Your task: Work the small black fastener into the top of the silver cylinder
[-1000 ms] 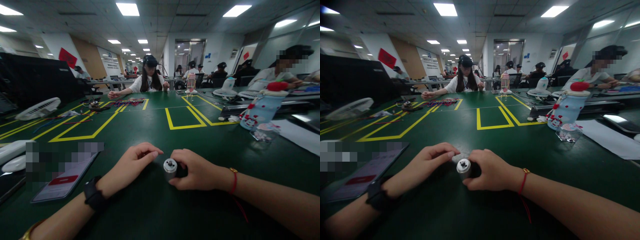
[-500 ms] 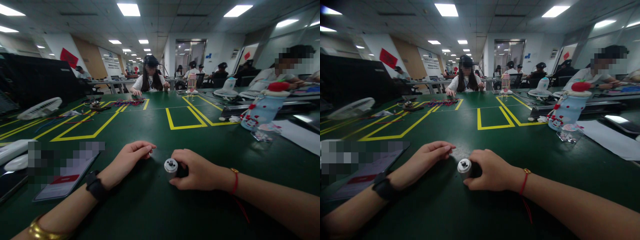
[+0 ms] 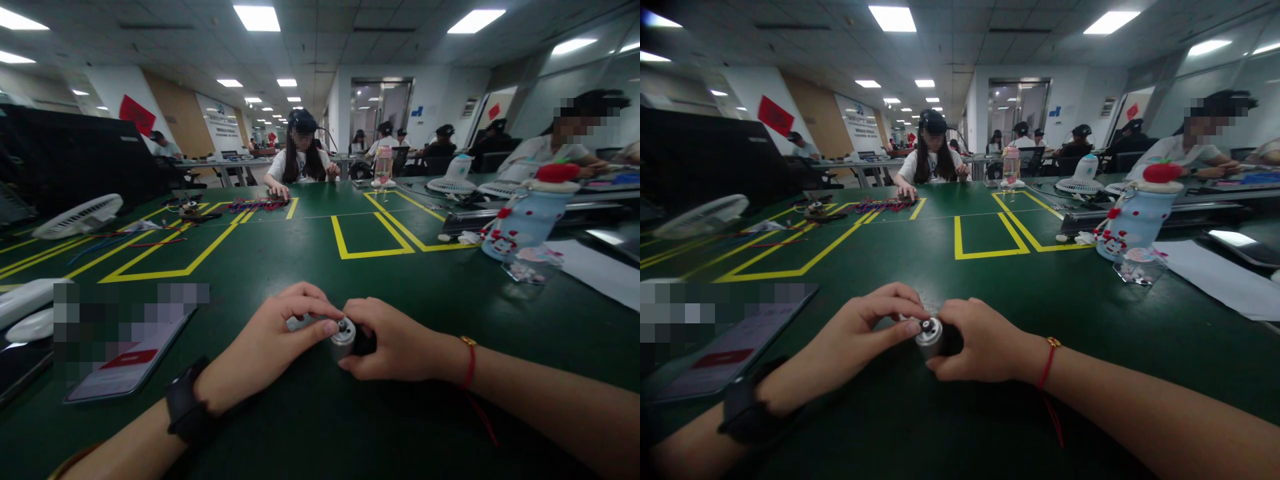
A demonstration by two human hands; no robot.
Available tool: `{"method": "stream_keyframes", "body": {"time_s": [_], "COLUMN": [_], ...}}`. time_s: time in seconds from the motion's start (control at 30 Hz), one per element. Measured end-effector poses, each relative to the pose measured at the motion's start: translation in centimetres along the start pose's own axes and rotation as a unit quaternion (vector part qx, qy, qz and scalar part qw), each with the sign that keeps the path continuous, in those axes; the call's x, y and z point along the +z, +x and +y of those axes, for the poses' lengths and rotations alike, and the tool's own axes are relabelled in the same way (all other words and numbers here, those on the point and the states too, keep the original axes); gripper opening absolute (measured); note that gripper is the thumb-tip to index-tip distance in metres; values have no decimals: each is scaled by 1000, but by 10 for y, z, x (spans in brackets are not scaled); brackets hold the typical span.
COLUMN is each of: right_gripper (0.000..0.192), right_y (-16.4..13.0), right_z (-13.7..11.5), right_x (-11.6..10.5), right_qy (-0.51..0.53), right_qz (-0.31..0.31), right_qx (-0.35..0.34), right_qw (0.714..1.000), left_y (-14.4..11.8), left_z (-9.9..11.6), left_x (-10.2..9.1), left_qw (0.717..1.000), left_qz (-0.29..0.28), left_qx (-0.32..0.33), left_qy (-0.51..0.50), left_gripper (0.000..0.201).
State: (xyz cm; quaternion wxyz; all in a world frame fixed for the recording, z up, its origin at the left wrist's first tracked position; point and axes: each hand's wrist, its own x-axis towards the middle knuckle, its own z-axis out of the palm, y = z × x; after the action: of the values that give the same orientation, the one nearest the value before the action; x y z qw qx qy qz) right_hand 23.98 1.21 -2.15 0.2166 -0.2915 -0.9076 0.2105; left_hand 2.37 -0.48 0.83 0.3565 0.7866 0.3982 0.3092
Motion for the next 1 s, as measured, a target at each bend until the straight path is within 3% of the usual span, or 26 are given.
{"method": "stream_keyframes", "body": {"time_s": [0.3, 0.5, 0.77, 1.0], "right_gripper": [25, 24, 23, 25], "right_y": [0, 0, 1, 0], "right_z": [0, -2, -2, 0], "right_x": [0, -1, -3, -2], "right_qy": [-4, -3, -3, 4], "right_qz": [-3, -4, -8, 0], "right_qx": [6, 16, 14, 11], "right_qw": [1000, 1000, 1000, 1000], "left_y": [1, -1, -1, -1], "left_z": [4, -5, -27, -28], "left_x": [1, -10, -16, -11], "left_qw": [1000, 999, 994, 987], "left_qz": [28, 33, -96, -127], "left_qx": [0, 0, -7, 26], "left_qy": [-8, 5, 57, 92], "left_gripper": [13, 16, 14, 12]}}
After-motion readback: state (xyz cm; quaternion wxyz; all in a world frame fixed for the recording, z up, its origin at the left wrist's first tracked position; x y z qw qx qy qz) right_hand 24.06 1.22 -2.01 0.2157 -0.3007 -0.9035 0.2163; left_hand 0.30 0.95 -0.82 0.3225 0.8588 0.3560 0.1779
